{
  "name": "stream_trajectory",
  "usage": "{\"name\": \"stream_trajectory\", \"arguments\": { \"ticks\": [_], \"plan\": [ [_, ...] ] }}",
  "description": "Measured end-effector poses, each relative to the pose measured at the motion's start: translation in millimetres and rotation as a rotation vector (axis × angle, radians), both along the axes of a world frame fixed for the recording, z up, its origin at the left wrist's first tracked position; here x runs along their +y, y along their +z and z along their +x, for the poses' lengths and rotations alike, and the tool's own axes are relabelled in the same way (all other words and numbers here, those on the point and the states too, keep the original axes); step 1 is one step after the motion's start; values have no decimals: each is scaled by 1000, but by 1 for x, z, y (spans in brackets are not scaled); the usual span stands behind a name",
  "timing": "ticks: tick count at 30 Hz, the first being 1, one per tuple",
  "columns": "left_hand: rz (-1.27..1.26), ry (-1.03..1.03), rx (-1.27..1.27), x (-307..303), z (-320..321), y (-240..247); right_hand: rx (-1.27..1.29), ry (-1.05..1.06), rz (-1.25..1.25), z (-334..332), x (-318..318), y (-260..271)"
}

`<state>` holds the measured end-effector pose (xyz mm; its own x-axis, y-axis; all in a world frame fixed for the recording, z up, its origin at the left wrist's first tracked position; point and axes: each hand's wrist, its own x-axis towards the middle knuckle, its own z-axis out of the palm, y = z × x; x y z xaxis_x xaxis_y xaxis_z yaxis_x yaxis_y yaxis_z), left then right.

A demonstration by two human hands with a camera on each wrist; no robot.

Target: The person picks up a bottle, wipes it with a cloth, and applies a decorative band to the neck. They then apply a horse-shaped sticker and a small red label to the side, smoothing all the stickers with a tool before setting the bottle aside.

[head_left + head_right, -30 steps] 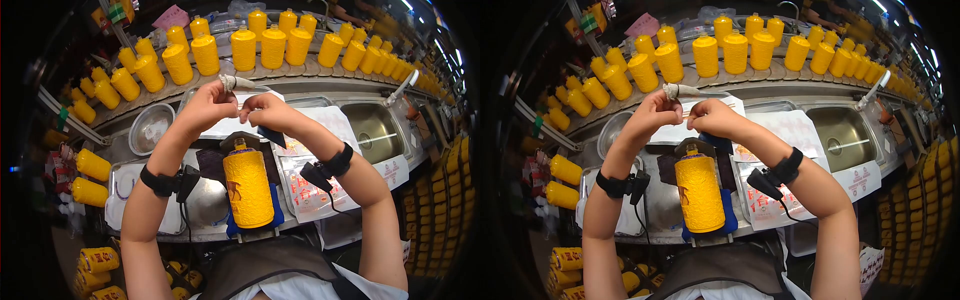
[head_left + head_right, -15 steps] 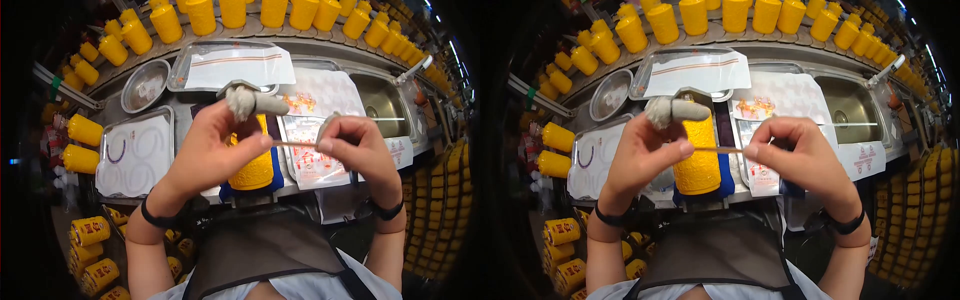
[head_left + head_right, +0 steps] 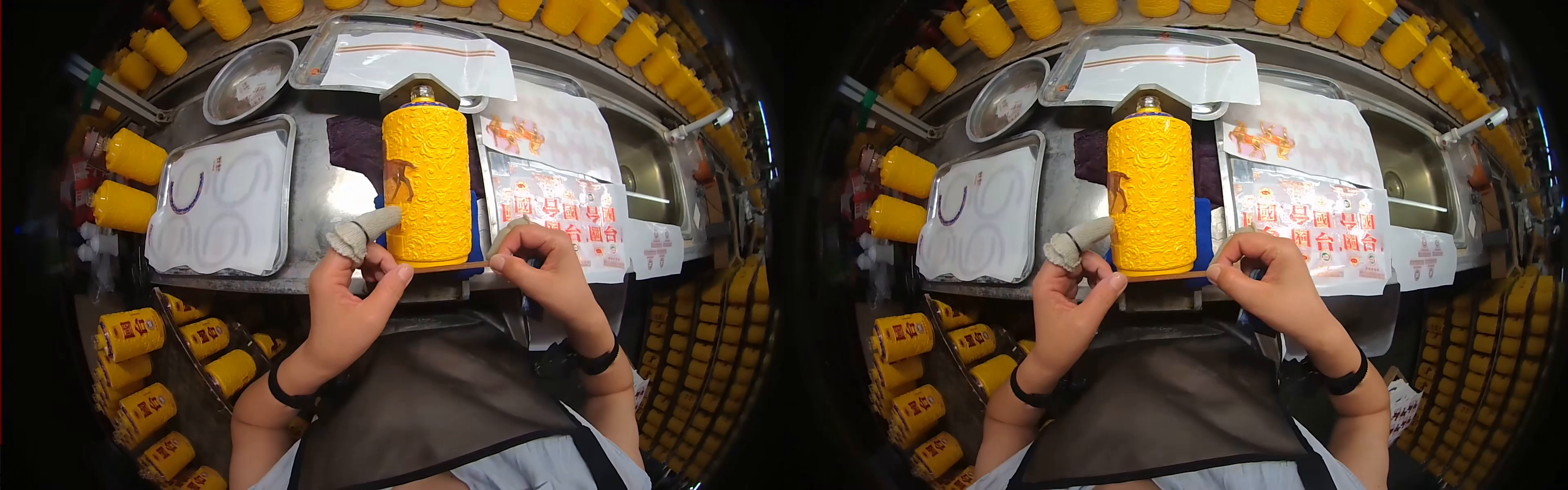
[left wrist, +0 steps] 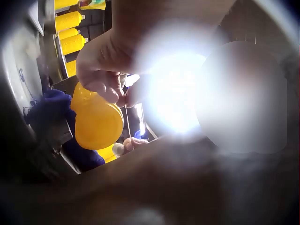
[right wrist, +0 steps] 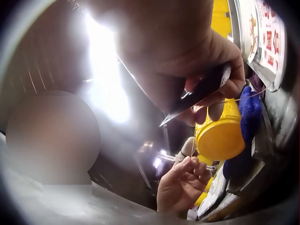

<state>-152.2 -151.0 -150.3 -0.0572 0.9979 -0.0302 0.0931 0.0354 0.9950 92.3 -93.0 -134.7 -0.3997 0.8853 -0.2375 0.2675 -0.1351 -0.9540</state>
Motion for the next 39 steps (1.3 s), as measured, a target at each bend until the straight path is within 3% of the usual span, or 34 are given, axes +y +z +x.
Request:
{"name": "stream_trajectory", "arguments": {
  "ticks": [13,25,39],
  "plan": [
    [60,90,80,6,-5,-11,-24,-50,44,13,-1,-8],
    [138,7,247,10,1,-20,-35,-58,30,14,-2,-14],
    [178,57,245,7,-9,-25,-75,-62,51,13,-1,-20]
  ]
}}
